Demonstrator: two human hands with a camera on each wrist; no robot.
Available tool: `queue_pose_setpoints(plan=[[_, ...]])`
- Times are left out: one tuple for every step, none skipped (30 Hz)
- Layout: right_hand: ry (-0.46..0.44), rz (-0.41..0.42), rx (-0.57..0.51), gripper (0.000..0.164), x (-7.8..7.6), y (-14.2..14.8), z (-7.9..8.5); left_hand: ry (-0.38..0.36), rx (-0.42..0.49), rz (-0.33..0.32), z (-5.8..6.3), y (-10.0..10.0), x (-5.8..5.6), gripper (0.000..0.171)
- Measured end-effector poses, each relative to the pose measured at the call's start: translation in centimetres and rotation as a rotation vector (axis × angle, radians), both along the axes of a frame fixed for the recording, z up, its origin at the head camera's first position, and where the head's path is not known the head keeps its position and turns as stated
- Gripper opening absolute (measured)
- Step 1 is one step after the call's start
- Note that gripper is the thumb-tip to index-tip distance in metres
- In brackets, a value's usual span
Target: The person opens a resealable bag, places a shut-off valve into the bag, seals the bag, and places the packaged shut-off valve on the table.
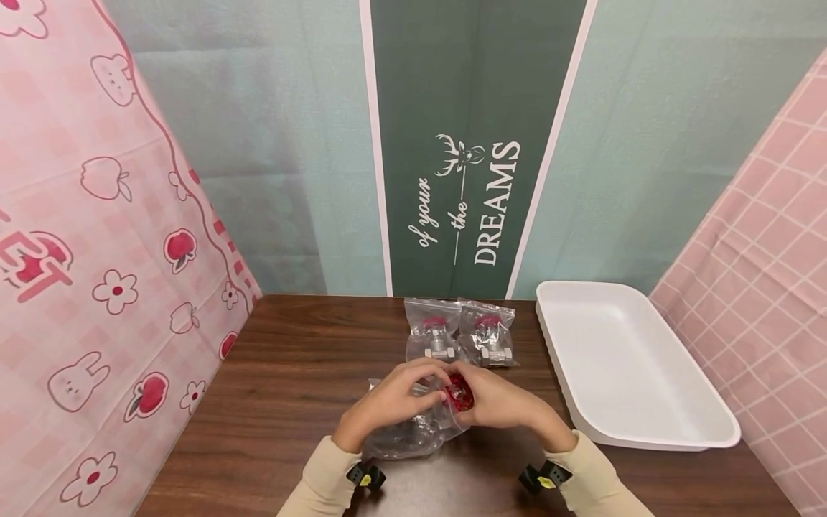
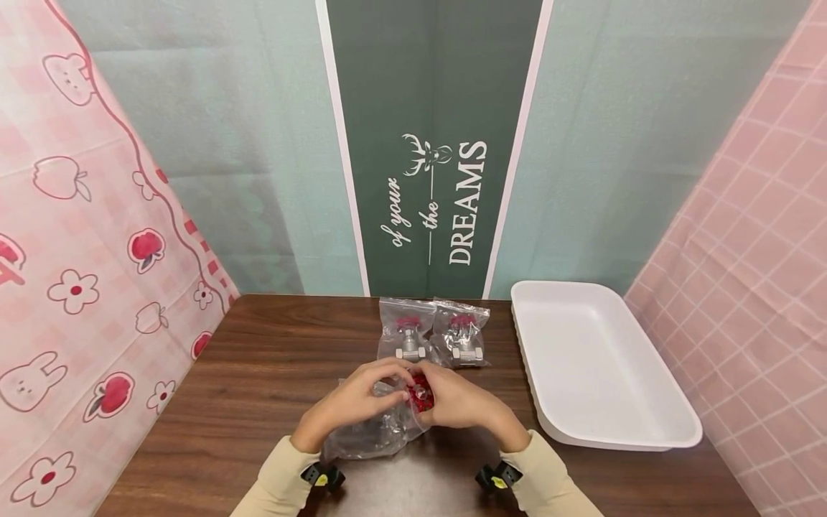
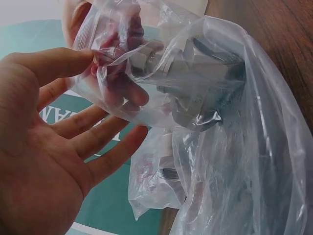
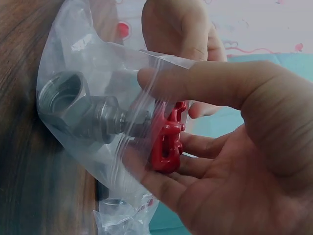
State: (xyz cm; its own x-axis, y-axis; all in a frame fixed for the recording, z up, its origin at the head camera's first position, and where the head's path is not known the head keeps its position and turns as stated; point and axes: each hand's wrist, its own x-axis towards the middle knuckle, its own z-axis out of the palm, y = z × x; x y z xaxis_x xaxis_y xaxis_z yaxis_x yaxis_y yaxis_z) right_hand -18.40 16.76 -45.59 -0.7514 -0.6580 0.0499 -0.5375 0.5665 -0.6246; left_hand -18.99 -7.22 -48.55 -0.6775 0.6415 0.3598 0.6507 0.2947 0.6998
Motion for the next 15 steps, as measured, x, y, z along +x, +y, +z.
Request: queue_pose_setpoints(plan=[[-0.004, -0.002, -0.011, 0.065, -0.04, 0.00, -0.06, -0.009, 0.003, -0.001, -0.01, -0.05, 0.01, 0.016], [-0.006, -0.005, -0.021, 0.064, -0.06, -0.01, -0.12, -0.017, 0.009, -0.002, -0.01, -0.09, 0.03, 0.016], [-0.008, -0.009, -0.033, 0.063, -0.09, -0.03, -0.18, -0.024, 0.013, -0.001, -0.02, -0.14, 0.04, 0.016], [-0.009, -0.015, -0.045, 0.063, -0.10, -0.06, -0.22, -0.031, 0.017, 0.002, -0.03, -0.19, 0.04, 0.017], [-0.007, -0.020, -0.055, 0.062, -0.13, -0.09, -0.26, -0.034, 0.021, 0.004, -0.04, -0.23, 0.04, 0.016], [-0.002, -0.025, -0.063, 0.061, -0.16, -0.11, -0.29, -0.037, 0.025, 0.007, -0.02, -0.28, 0.04, 0.016], [0.009, -0.029, -0.068, 0.061, -0.19, -0.14, -0.32, -0.038, 0.031, 0.008, 0.00, -0.33, 0.03, 0.017], [0.020, -0.030, -0.073, 0.061, -0.22, -0.16, -0.35, -0.041, 0.038, 0.005, 0.01, -0.36, 0.00, 0.018], [0.033, -0.030, -0.077, 0.061, -0.26, -0.19, -0.37, -0.044, 0.044, 0.001, 0.02, -0.38, -0.03, 0.019], [0.049, -0.029, -0.078, 0.061, -0.29, -0.21, -0.38, -0.047, 0.051, -0.003, 0.04, -0.40, -0.06, 0.020], [0.062, -0.027, -0.079, 0.060, -0.32, -0.24, -0.40, -0.049, 0.056, -0.005, 0.02, -0.43, -0.08, 0.021], [0.073, -0.026, -0.080, 0.060, -0.34, -0.27, -0.42, -0.057, 0.059, -0.007, 0.02, -0.46, -0.09, 0.022], [0.082, -0.024, -0.080, 0.059, -0.35, -0.30, -0.44, -0.070, 0.059, -0.006, 0.02, -0.49, -0.08, 0.024], [0.087, -0.024, -0.080, 0.059, -0.35, -0.33, -0.45, -0.088, 0.055, -0.001, 0.01, -0.53, -0.07, 0.025], [0.094, -0.024, -0.080, 0.058, -0.36, -0.38, -0.48, -0.101, 0.051, 0.007, -0.02, -0.60, -0.05, 0.027]])
